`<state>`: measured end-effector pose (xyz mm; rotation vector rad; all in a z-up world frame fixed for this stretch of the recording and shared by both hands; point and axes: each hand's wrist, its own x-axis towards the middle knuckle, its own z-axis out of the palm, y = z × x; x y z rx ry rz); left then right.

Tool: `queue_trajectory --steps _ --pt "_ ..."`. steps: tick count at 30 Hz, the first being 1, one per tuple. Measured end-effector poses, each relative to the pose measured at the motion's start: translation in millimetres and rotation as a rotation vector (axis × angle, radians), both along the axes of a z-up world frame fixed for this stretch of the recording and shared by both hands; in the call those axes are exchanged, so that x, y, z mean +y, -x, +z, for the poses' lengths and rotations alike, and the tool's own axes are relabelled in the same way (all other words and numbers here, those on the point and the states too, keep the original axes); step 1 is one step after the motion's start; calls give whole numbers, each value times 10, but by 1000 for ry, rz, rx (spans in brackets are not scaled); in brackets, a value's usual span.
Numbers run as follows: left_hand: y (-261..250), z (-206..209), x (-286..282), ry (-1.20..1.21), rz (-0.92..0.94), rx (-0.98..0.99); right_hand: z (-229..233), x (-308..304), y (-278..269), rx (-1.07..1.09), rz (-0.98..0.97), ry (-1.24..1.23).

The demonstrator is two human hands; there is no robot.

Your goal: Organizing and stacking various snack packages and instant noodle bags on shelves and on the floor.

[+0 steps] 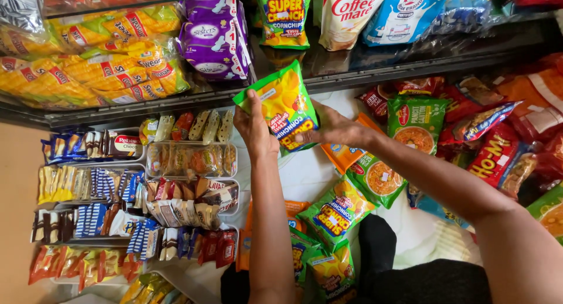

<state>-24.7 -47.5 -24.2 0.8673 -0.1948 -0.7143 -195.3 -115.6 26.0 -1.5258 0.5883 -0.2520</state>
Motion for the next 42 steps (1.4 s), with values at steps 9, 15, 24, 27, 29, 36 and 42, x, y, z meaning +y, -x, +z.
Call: queue_trajectory --steps 9,15,24,27,29,36,42 --pt "-224 123 159 -48 17 220 -293 -249 154 -198 -280 106" --pt "-217 -448 322 -361 89 -295 -379 -479 205 -311 -419 30" --pt "23 429 253 -380 -455 -953 -60 -182 -126 -159 7 1028" --pt "24 131 217 -389 -451 -645 -7 -224 -77 -88 9 836" --pt "7 -5 209 -356 -358 -569 -8 -286 -17 -61 -10 693" --pt "-52 94 230 -147 -360 -455 -223 -367 70 -23 -272 405" --pt "46 19 137 -131 -320 -302 -31 -252 82 -342 -338 266"
